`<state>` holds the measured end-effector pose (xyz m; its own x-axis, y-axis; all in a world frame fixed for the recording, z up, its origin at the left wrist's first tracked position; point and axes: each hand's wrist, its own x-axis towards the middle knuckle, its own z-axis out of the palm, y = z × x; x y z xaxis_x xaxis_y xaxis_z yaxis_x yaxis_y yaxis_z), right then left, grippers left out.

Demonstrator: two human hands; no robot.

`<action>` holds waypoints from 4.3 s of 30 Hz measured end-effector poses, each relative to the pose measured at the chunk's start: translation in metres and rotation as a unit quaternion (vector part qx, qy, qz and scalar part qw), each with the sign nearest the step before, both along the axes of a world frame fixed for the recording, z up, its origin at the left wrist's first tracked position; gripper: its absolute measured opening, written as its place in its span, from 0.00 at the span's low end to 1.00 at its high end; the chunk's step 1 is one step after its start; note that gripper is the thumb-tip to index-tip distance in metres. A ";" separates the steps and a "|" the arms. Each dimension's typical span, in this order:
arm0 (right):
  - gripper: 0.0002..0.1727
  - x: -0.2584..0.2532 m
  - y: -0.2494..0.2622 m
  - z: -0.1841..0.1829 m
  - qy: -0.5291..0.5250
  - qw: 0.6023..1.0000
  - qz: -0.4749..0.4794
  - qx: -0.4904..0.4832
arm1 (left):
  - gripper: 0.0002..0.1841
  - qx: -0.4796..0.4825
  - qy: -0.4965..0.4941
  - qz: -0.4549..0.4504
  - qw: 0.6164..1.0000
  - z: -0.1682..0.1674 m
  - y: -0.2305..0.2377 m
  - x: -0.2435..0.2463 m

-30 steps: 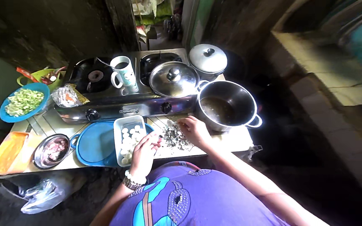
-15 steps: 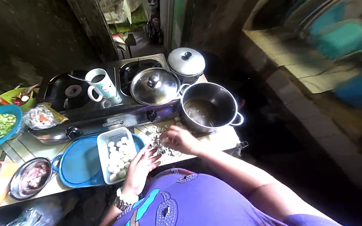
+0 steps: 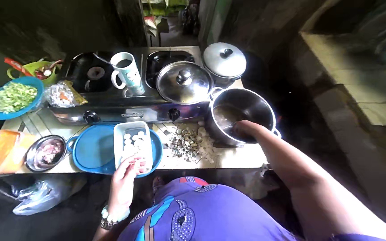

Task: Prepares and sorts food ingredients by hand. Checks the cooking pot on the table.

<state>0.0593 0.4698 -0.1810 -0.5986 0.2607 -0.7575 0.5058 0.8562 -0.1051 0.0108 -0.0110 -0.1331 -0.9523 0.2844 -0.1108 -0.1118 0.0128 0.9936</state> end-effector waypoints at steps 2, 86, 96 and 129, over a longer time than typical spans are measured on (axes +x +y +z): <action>0.17 0.000 0.004 0.013 0.062 0.996 -0.040 -0.051 | 0.12 -0.011 0.042 0.044 0.998 0.000 -0.015 -0.004; 0.72 0.015 -0.147 -0.083 0.417 0.888 0.013 -0.195 | 0.57 -0.513 0.093 -0.459 0.719 -0.061 0.191 -0.064; 0.62 -0.019 -0.159 -0.070 0.416 0.887 0.017 -0.201 | 0.46 -0.495 0.026 -0.444 0.746 -0.052 0.199 -0.050; 0.15 -0.022 -0.133 -0.038 0.560 0.784 -0.148 -0.223 | 0.53 -0.295 0.353 -0.190 0.867 -0.163 0.063 0.031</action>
